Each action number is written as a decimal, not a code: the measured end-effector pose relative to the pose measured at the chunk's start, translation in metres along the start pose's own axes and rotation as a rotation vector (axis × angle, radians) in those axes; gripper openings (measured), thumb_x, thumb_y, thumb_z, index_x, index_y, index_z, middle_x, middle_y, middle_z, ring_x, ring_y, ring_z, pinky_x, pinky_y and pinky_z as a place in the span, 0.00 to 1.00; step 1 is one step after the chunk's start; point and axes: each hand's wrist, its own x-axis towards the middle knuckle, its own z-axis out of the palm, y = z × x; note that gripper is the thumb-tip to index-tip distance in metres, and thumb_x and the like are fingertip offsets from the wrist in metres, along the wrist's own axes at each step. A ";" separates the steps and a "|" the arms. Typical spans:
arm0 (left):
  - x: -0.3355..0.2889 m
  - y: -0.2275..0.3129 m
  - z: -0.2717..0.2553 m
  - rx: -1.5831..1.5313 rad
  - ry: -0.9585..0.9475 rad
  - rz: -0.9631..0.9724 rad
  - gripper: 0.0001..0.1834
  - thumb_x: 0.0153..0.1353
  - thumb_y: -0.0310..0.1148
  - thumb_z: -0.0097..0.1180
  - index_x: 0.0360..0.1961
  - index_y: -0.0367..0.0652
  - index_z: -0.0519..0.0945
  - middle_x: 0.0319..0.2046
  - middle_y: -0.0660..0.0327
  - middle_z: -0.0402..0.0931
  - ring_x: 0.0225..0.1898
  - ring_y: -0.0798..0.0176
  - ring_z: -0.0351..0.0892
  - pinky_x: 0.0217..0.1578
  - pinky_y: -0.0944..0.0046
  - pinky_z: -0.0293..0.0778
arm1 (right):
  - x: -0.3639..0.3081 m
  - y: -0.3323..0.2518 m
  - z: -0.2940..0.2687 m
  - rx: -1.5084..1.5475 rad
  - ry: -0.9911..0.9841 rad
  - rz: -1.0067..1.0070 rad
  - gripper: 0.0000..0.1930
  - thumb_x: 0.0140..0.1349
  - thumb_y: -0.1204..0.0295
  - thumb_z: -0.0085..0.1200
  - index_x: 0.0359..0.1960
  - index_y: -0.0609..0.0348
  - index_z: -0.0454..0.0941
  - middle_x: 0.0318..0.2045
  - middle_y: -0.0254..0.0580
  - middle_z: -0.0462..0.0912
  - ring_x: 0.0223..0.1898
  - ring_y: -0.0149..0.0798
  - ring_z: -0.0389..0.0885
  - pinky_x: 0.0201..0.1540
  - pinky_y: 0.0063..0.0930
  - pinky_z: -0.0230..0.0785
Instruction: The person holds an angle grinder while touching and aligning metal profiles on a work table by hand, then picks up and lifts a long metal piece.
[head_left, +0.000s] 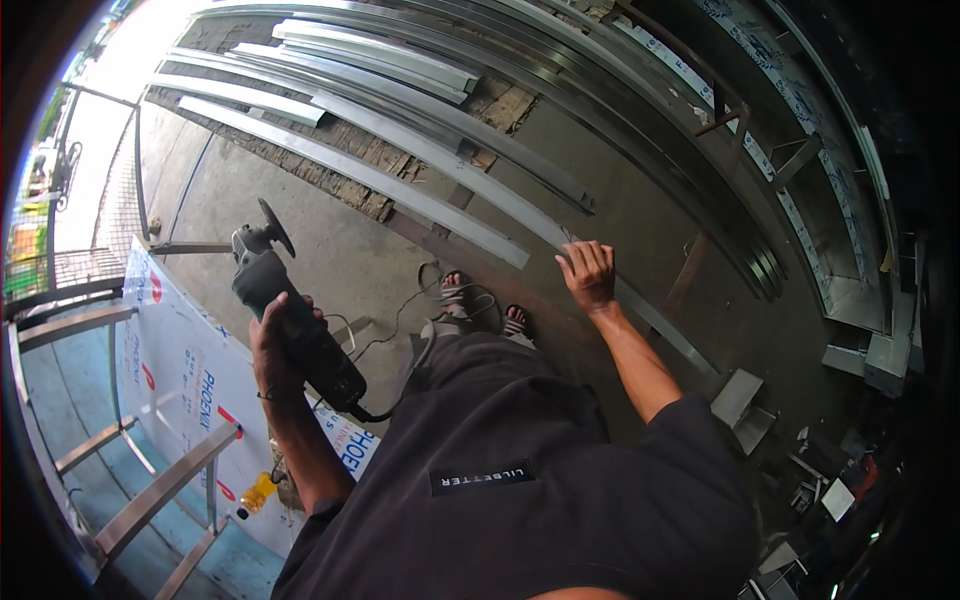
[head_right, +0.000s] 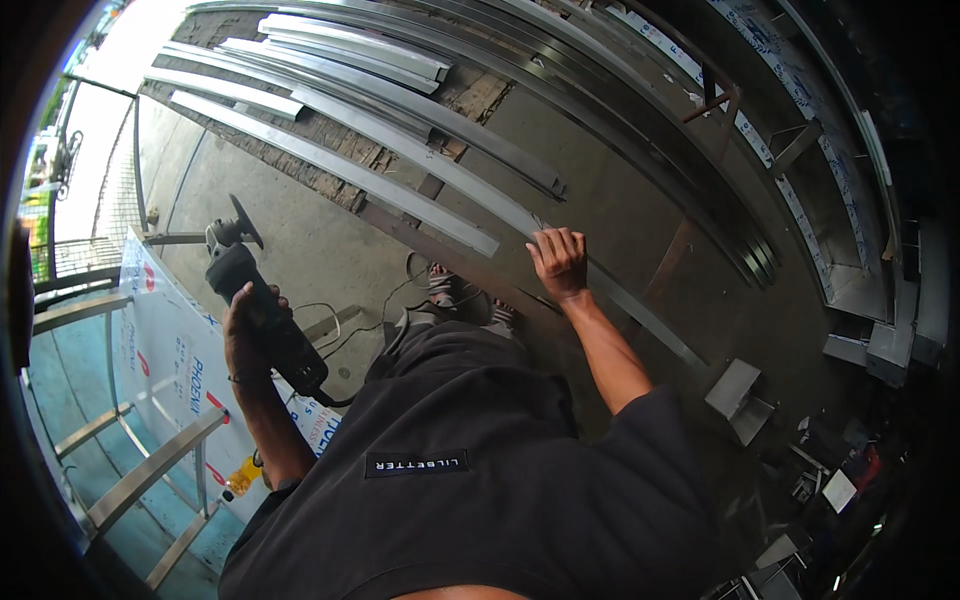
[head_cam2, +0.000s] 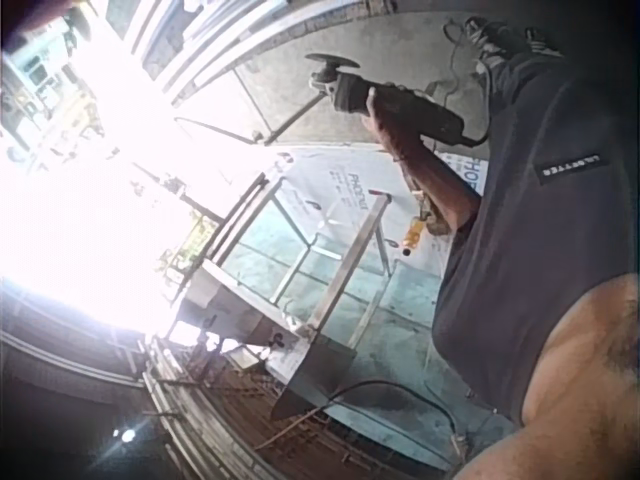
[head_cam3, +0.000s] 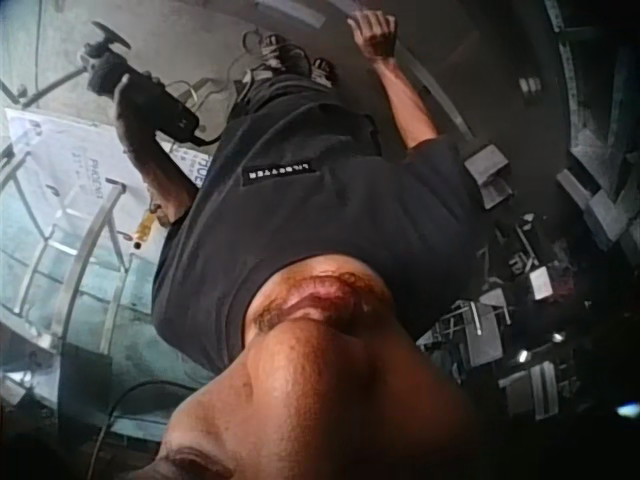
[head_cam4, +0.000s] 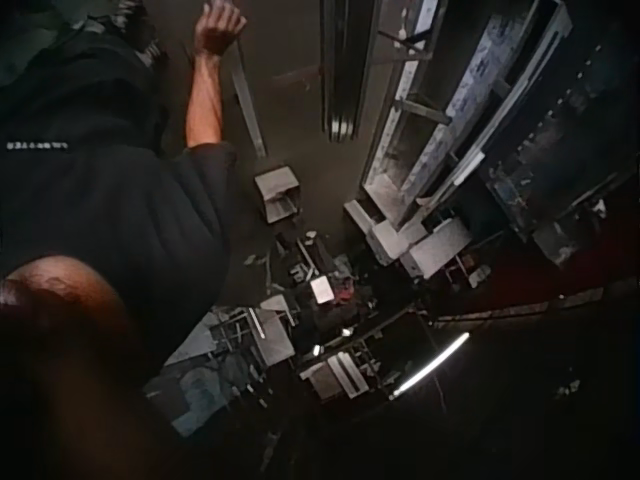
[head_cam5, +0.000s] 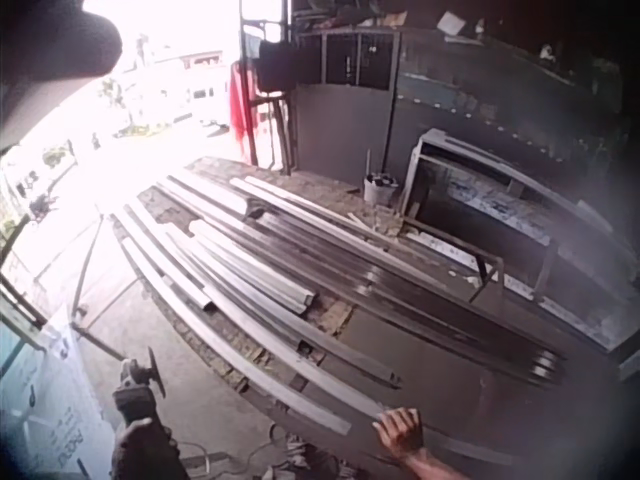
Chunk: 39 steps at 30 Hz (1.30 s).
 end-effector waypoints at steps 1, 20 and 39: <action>0.001 0.001 0.001 -0.002 0.000 -0.002 0.21 0.66 0.43 0.66 0.47 0.36 0.76 0.35 0.53 0.83 0.33 0.56 0.87 0.33 0.58 0.86 | 0.001 0.000 0.002 -0.004 -0.001 0.003 0.07 0.60 0.72 0.69 0.35 0.52 0.81 0.35 0.33 0.80 0.42 0.39 0.80 0.47 0.41 0.67; 0.014 -0.006 -0.022 -0.058 0.010 -0.037 0.21 0.65 0.42 0.67 0.47 0.36 0.75 0.34 0.53 0.82 0.33 0.56 0.87 0.33 0.58 0.86 | 0.117 -0.068 0.059 0.074 -0.039 -0.061 0.11 0.59 0.65 0.71 0.36 0.52 0.80 0.37 0.36 0.80 0.44 0.41 0.79 0.48 0.41 0.67; 0.027 0.001 -0.041 -0.091 0.015 -0.034 0.22 0.64 0.40 0.68 0.47 0.35 0.74 0.33 0.53 0.82 0.32 0.56 0.87 0.33 0.57 0.86 | 0.096 -0.046 0.055 0.020 -0.162 -0.181 0.09 0.59 0.70 0.69 0.32 0.54 0.78 0.32 0.37 0.76 0.40 0.42 0.77 0.44 0.40 0.65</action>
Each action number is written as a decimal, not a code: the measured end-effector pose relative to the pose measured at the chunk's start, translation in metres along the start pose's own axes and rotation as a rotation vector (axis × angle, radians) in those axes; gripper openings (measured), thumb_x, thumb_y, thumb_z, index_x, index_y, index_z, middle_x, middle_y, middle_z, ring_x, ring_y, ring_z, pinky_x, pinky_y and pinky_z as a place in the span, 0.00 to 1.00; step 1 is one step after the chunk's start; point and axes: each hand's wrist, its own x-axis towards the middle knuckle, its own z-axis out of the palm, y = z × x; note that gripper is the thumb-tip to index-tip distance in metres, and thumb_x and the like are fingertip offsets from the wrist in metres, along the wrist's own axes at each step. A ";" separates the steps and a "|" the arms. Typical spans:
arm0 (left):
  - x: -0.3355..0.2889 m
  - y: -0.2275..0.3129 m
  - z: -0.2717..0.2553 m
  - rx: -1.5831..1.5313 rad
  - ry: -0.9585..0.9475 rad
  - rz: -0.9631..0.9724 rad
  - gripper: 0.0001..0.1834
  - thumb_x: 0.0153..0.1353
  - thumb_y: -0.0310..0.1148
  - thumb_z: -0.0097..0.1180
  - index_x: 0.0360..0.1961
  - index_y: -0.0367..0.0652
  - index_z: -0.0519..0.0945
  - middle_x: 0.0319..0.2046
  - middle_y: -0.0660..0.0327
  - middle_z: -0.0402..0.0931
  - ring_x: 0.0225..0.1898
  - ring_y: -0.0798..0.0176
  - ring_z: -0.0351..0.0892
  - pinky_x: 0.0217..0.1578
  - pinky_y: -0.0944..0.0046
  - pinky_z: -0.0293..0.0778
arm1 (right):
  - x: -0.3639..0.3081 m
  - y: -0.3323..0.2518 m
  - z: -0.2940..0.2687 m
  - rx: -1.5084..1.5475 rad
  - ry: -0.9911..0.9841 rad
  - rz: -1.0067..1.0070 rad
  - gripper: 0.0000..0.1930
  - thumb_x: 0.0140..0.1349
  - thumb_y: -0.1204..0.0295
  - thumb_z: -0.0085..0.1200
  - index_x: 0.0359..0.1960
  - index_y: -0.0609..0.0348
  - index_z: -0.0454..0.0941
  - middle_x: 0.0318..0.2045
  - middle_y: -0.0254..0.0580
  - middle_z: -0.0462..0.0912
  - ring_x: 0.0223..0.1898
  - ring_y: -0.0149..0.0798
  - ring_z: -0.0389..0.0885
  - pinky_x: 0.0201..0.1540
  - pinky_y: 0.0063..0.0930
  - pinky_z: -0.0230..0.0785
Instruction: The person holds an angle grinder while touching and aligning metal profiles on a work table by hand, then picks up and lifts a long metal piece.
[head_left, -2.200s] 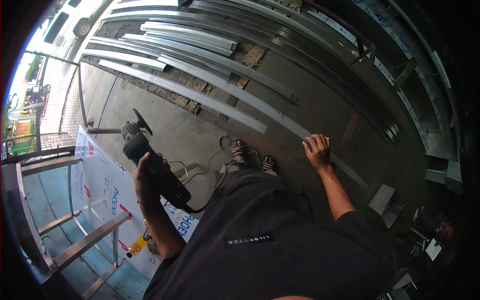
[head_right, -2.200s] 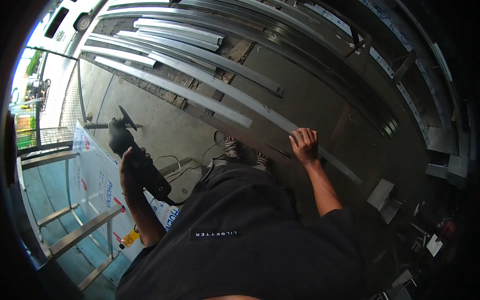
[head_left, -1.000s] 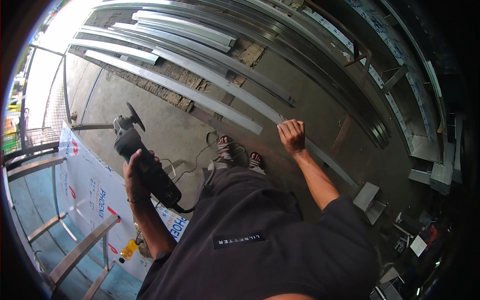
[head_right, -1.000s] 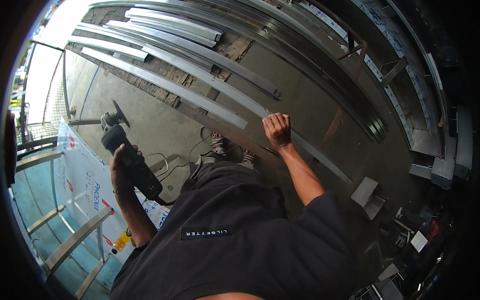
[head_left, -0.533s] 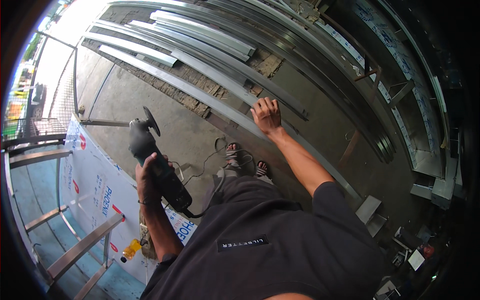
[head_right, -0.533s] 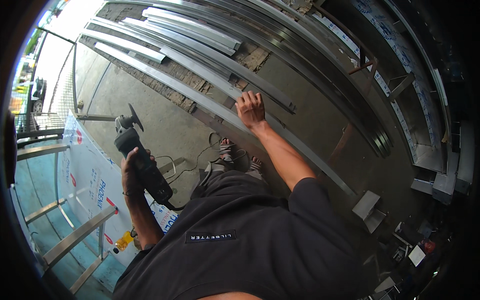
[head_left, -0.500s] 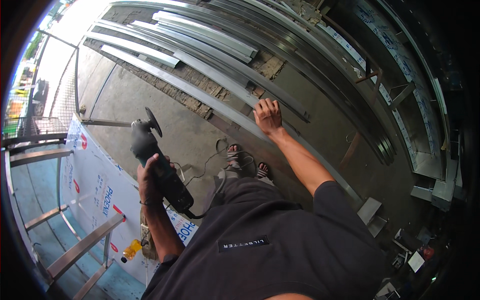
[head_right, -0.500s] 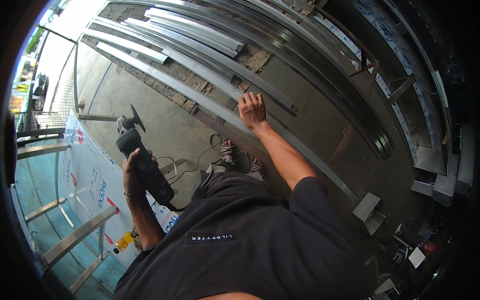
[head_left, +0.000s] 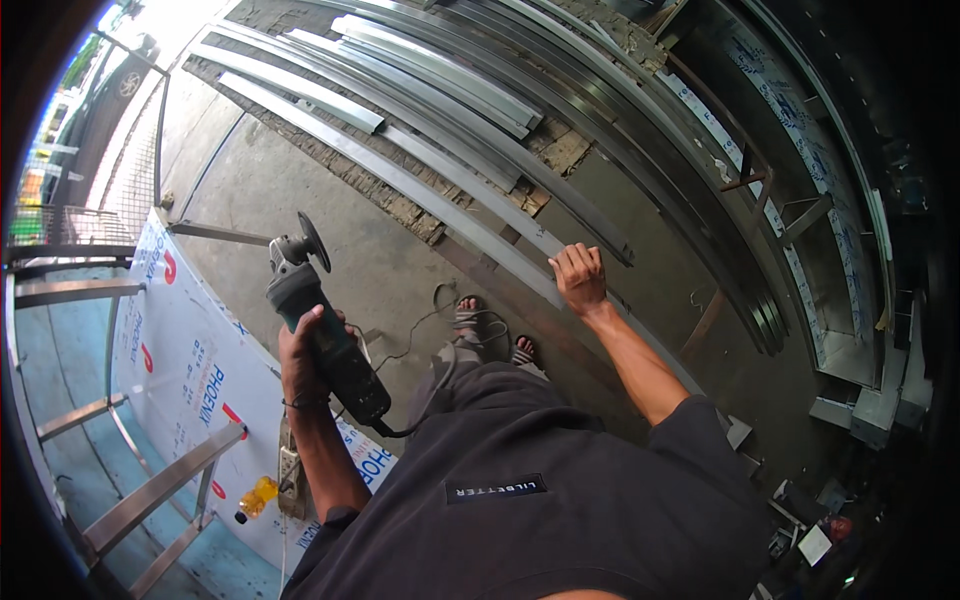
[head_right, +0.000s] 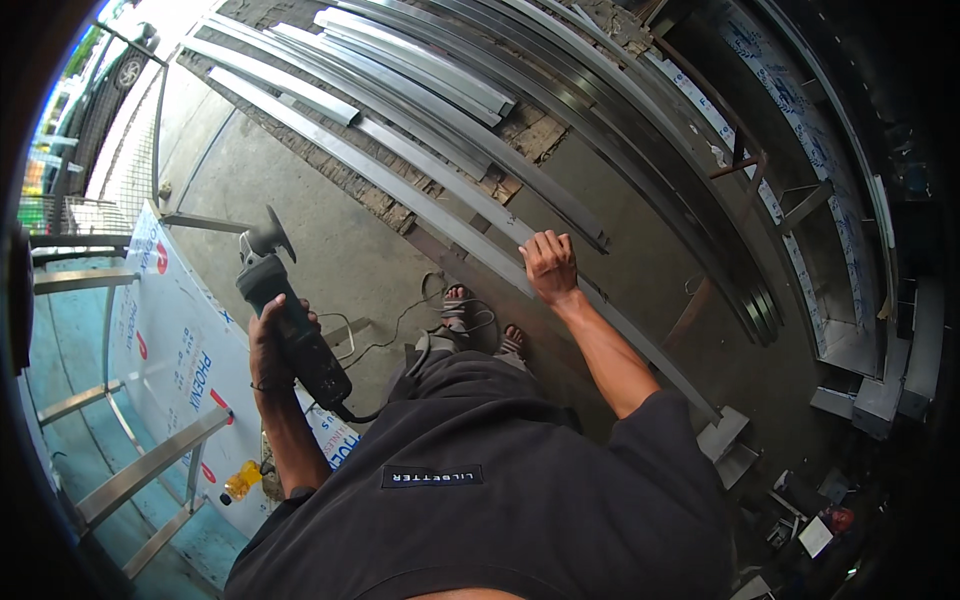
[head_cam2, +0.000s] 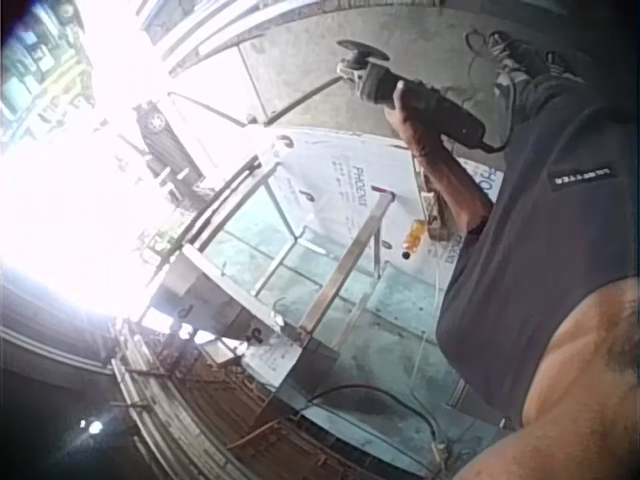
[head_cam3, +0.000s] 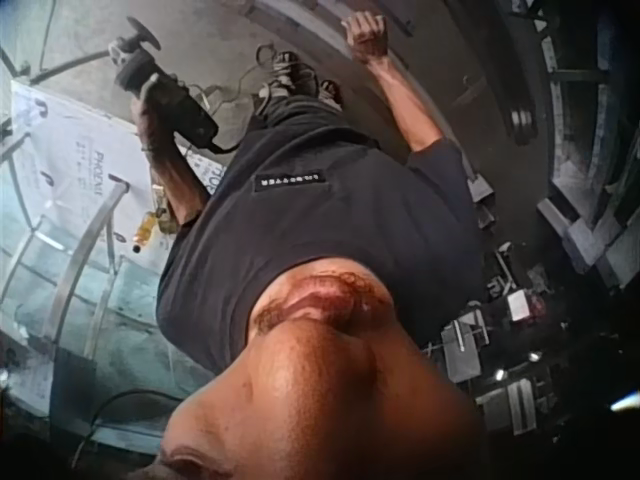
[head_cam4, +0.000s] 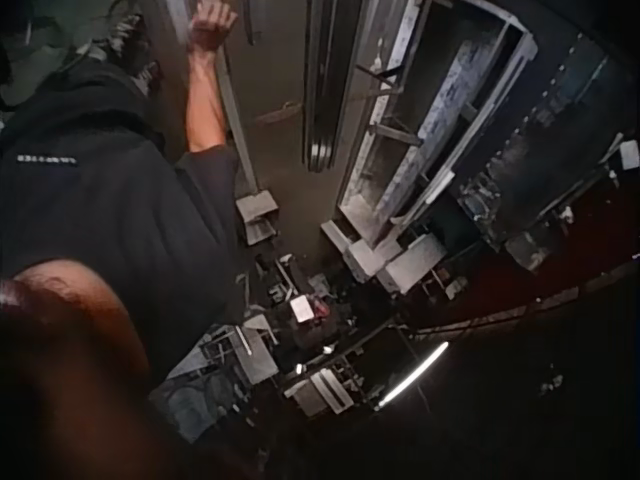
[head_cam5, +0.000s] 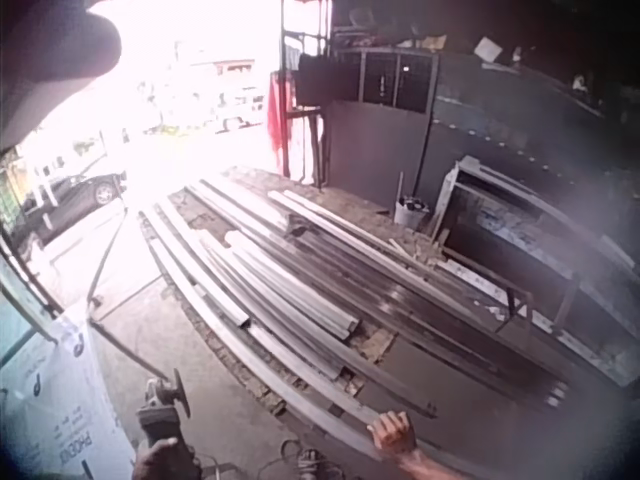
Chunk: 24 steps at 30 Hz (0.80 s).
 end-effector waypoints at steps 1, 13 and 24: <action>0.001 -0.001 -0.001 -0.015 0.003 -0.002 0.22 0.64 0.40 0.68 0.47 0.35 0.74 0.33 0.53 0.82 0.32 0.56 0.88 0.33 0.57 0.86 | 0.002 -0.002 -0.002 -0.001 -0.002 0.005 0.09 0.59 0.70 0.69 0.32 0.54 0.78 0.32 0.37 0.76 0.40 0.42 0.77 0.44 0.40 0.65; 0.009 -0.005 -0.002 0.031 -0.023 -0.025 0.20 0.67 0.41 0.65 0.48 0.37 0.74 0.35 0.54 0.82 0.33 0.56 0.87 0.31 0.57 0.86 | 0.024 -0.010 0.021 -0.038 -0.011 -0.032 0.09 0.56 0.70 0.71 0.31 0.54 0.80 0.34 0.38 0.79 0.40 0.41 0.79 0.46 0.39 0.67; 0.010 -0.002 -0.001 0.031 -0.008 -0.015 0.21 0.66 0.41 0.67 0.48 0.37 0.74 0.34 0.54 0.82 0.32 0.57 0.87 0.32 0.58 0.86 | 0.038 -0.014 0.017 -0.023 0.022 -0.047 0.09 0.54 0.72 0.69 0.29 0.53 0.78 0.30 0.37 0.78 0.38 0.41 0.79 0.45 0.39 0.68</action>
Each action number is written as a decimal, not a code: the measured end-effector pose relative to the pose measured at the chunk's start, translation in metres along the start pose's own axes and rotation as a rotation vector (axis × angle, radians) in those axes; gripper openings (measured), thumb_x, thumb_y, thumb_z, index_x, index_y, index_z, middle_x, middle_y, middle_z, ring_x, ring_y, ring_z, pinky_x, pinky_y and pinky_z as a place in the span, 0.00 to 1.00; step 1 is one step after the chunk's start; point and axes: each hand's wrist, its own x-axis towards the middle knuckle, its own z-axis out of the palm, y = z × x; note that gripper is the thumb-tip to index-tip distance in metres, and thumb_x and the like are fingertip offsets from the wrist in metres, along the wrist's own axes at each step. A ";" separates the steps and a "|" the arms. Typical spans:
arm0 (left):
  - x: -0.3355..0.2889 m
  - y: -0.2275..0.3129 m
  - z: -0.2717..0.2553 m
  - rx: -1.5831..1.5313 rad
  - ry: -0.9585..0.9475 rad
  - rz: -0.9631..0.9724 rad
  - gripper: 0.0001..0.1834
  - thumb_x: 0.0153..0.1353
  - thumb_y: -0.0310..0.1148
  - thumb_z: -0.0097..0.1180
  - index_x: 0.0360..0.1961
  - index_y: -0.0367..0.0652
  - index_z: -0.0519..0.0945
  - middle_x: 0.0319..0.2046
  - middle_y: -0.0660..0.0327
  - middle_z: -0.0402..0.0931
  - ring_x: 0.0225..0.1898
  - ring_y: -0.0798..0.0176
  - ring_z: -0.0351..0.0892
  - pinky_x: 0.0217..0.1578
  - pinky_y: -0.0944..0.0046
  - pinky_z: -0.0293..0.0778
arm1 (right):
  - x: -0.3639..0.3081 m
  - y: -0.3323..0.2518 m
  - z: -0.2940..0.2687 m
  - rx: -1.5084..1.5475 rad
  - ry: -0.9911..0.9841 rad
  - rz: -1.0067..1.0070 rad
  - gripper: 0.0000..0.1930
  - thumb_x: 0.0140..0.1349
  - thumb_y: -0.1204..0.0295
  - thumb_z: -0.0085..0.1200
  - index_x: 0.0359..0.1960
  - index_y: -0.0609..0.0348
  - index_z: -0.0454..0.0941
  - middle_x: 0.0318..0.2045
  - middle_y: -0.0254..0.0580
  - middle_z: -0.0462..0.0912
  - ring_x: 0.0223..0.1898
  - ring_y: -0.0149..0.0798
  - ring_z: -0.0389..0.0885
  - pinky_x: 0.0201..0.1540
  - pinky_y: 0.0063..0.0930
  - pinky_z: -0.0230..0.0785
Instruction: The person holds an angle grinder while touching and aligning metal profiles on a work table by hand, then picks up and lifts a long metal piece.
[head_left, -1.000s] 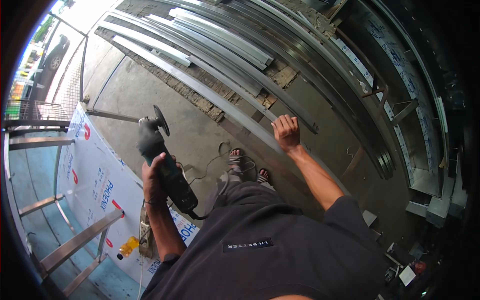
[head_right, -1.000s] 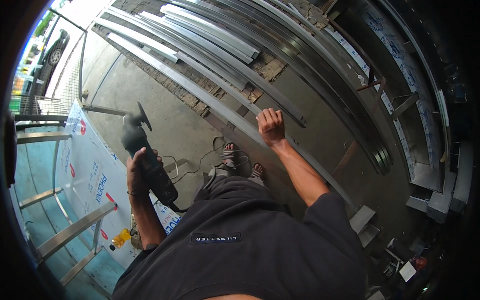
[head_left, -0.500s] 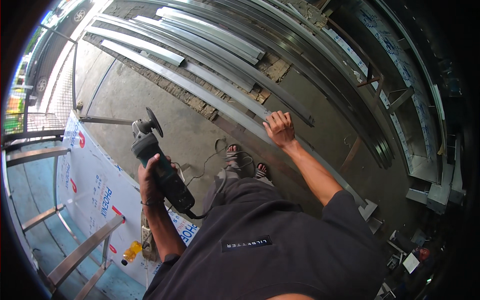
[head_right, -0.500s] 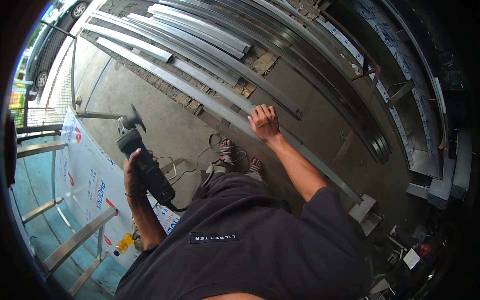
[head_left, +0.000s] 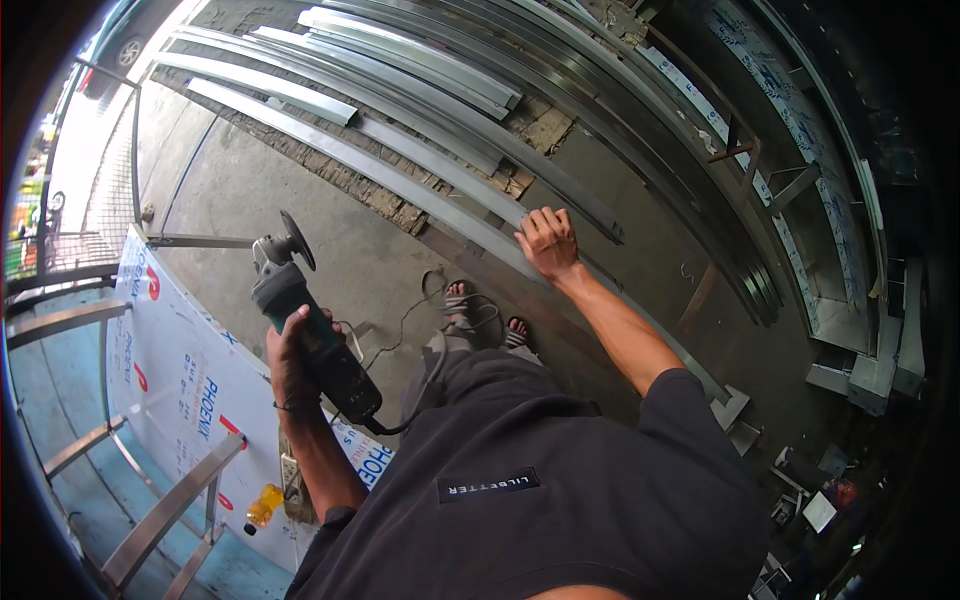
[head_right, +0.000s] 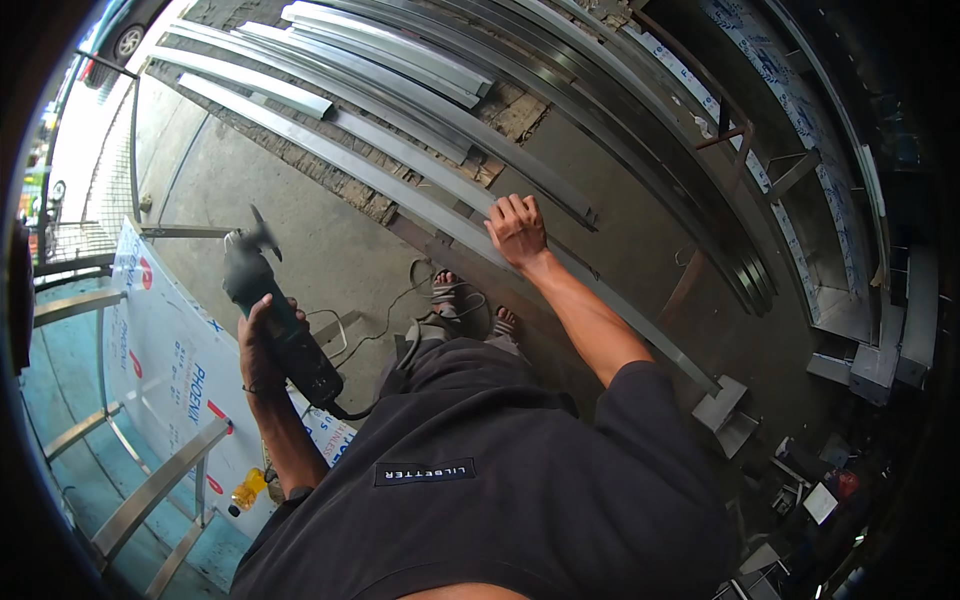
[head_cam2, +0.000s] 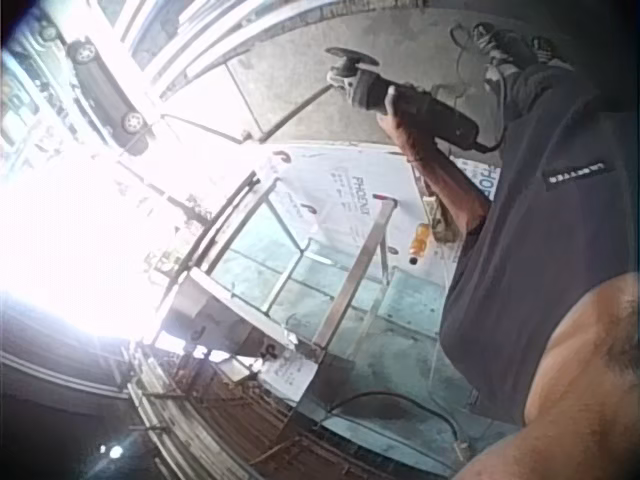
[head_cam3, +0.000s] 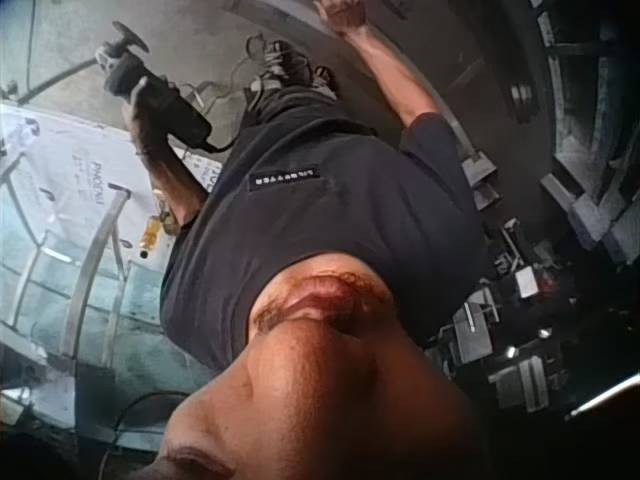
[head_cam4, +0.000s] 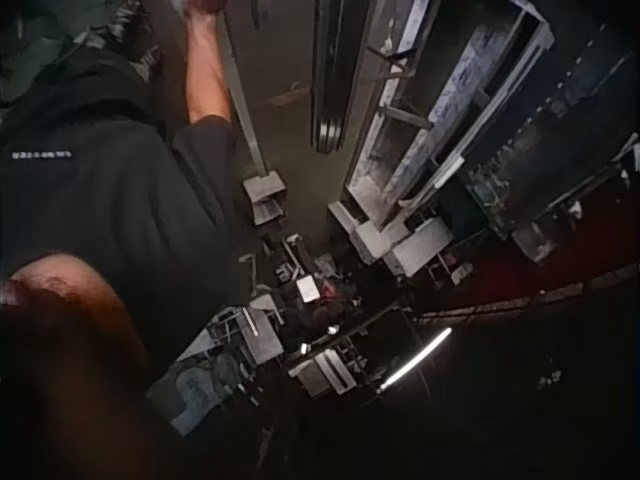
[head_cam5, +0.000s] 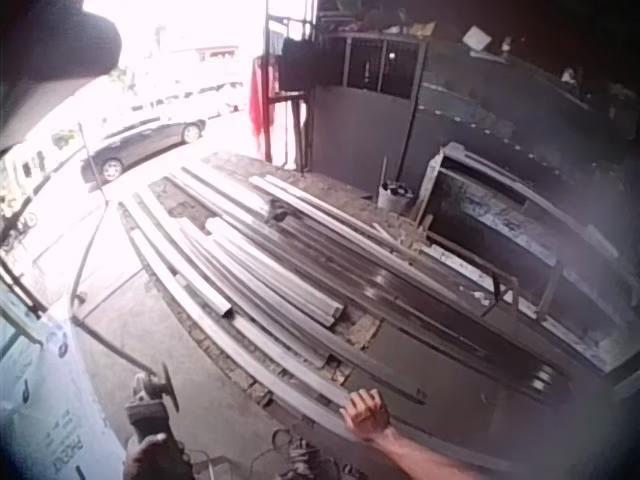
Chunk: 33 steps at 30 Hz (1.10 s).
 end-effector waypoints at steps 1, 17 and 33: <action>0.000 0.001 0.002 -0.007 0.006 -0.001 0.21 0.65 0.41 0.67 0.46 0.36 0.75 0.34 0.54 0.82 0.32 0.57 0.88 0.32 0.58 0.87 | 0.002 0.003 0.004 -0.020 -0.007 -0.010 0.09 0.54 0.72 0.69 0.29 0.53 0.78 0.30 0.37 0.78 0.38 0.41 0.79 0.45 0.39 0.68; 0.007 -0.005 -0.012 -0.008 0.007 -0.012 0.22 0.66 0.42 0.67 0.48 0.36 0.75 0.35 0.53 0.82 0.33 0.57 0.87 0.32 0.59 0.87 | 0.000 0.013 0.002 0.001 0.032 -0.159 0.08 0.60 0.70 0.66 0.26 0.53 0.78 0.29 0.38 0.79 0.38 0.41 0.80 0.48 0.40 0.67; 0.011 -0.004 -0.013 -0.005 0.008 -0.022 0.22 0.66 0.42 0.66 0.49 0.37 0.73 0.35 0.53 0.82 0.32 0.57 0.87 0.32 0.59 0.86 | 0.024 0.007 0.030 0.175 -0.092 0.496 0.05 0.66 0.68 0.64 0.36 0.53 0.83 0.35 0.39 0.86 0.45 0.46 0.83 0.52 0.45 0.69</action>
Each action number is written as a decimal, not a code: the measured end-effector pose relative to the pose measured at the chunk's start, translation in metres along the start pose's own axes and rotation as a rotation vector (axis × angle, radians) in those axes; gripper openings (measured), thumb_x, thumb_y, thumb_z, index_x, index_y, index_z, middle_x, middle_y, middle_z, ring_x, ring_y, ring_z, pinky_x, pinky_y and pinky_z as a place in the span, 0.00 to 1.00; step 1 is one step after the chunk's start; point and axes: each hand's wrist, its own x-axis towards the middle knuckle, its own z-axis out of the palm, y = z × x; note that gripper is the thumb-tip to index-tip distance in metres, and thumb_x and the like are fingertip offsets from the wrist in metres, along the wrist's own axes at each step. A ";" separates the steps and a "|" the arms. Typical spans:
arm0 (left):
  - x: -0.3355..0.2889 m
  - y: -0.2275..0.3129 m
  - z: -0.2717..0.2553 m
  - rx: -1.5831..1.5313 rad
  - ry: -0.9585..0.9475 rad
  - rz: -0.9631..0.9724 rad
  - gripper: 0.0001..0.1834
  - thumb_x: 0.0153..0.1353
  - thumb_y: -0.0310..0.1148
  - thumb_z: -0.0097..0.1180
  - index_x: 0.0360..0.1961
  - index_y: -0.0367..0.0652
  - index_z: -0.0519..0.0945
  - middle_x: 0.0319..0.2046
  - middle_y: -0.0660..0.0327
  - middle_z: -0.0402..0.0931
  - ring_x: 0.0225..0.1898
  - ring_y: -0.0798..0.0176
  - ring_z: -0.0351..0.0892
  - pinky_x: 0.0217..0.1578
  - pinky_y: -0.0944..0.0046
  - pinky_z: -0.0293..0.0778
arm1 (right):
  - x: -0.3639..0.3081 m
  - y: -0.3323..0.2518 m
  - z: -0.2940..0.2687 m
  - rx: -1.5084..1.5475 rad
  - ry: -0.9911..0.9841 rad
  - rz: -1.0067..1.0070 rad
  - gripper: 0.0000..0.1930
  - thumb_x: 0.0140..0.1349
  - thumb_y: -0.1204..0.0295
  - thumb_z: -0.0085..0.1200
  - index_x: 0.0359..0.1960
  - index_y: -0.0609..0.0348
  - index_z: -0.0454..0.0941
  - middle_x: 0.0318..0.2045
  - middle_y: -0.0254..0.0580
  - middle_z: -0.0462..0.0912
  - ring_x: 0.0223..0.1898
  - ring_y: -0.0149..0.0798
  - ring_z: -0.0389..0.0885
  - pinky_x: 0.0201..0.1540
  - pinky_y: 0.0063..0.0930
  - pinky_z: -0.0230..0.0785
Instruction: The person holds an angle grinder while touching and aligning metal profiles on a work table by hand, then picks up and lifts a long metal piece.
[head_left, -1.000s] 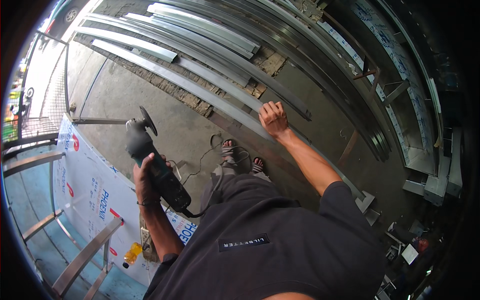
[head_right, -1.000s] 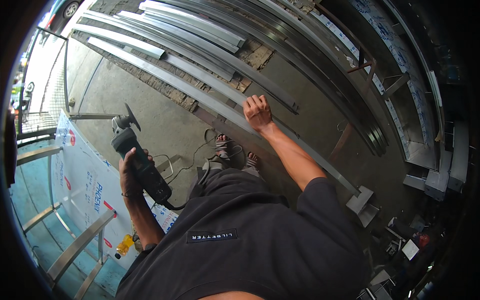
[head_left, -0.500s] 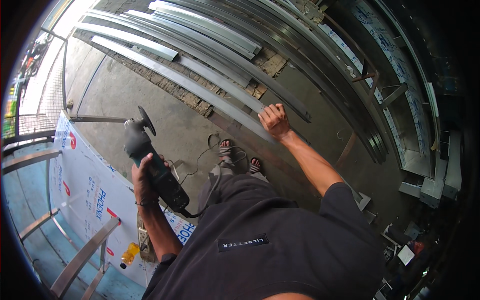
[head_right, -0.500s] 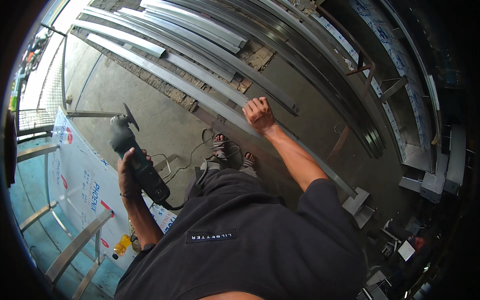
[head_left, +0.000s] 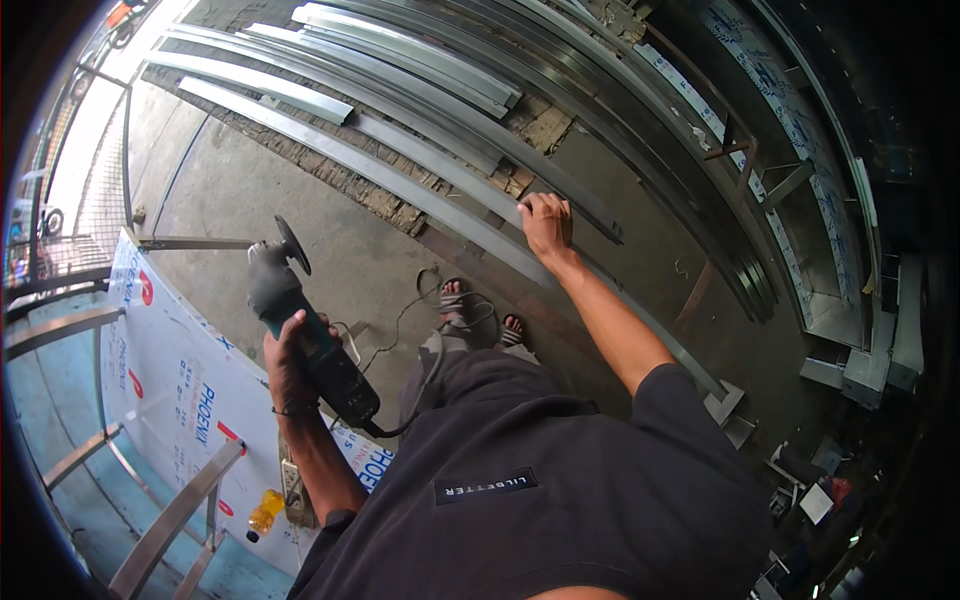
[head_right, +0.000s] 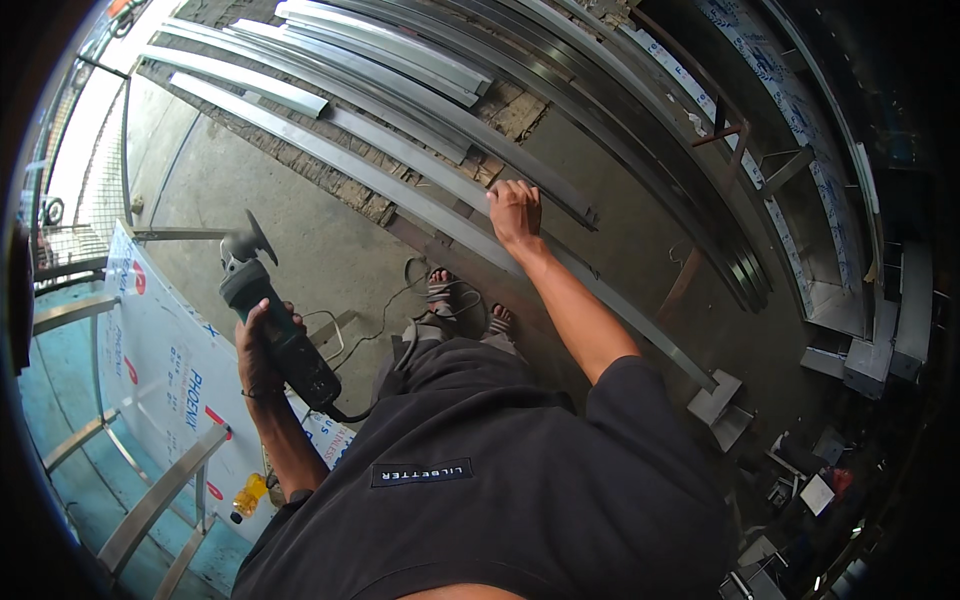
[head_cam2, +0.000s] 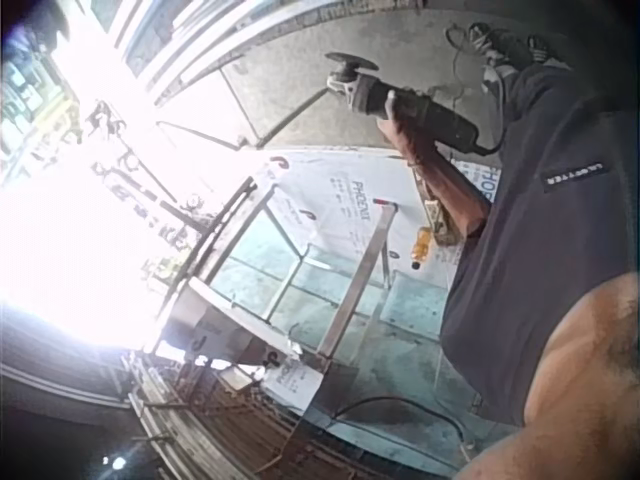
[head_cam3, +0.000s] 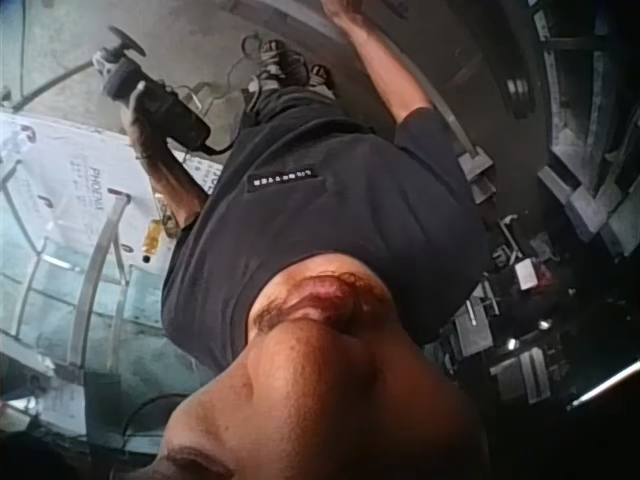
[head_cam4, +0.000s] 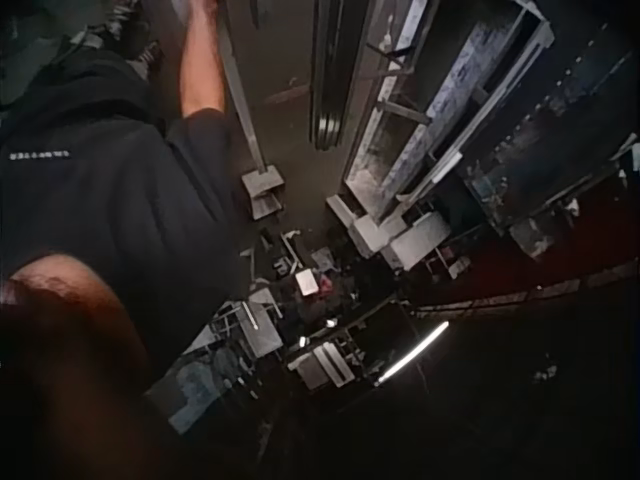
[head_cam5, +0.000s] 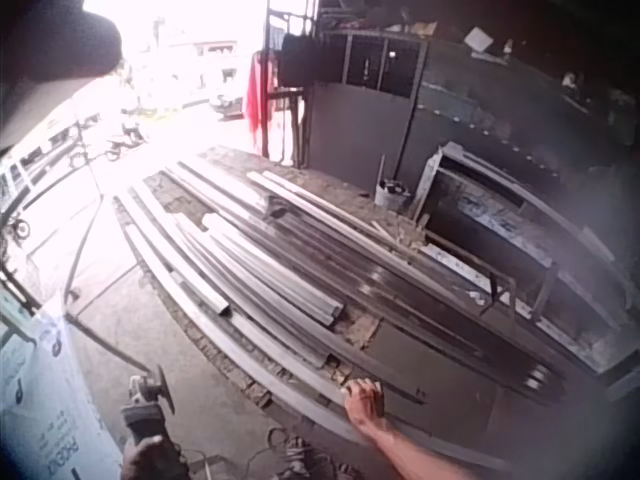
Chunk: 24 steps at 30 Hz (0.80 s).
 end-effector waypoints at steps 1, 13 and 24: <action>0.001 0.001 0.001 0.009 0.002 0.009 0.22 0.66 0.42 0.66 0.49 0.37 0.73 0.35 0.54 0.82 0.32 0.57 0.87 0.32 0.59 0.86 | 0.002 -0.001 -0.002 0.000 0.001 0.003 0.05 0.66 0.68 0.64 0.36 0.53 0.83 0.35 0.39 0.86 0.45 0.46 0.83 0.52 0.45 0.69; 0.010 0.007 0.004 0.069 -0.021 -0.021 0.23 0.66 0.44 0.66 0.49 0.37 0.74 0.35 0.54 0.83 0.33 0.57 0.87 0.33 0.58 0.86 | 0.001 -0.004 -0.007 0.087 -0.016 0.135 0.08 0.65 0.64 0.65 0.32 0.53 0.83 0.33 0.36 0.86 0.44 0.46 0.84 0.51 0.45 0.67; 0.016 0.017 0.010 0.070 -0.027 0.007 0.22 0.65 0.41 0.67 0.46 0.34 0.74 0.33 0.53 0.82 0.31 0.57 0.86 0.33 0.58 0.86 | -0.035 0.010 -0.054 0.129 0.169 0.075 0.07 0.64 0.68 0.67 0.39 0.54 0.84 0.37 0.37 0.86 0.45 0.45 0.85 0.50 0.42 0.71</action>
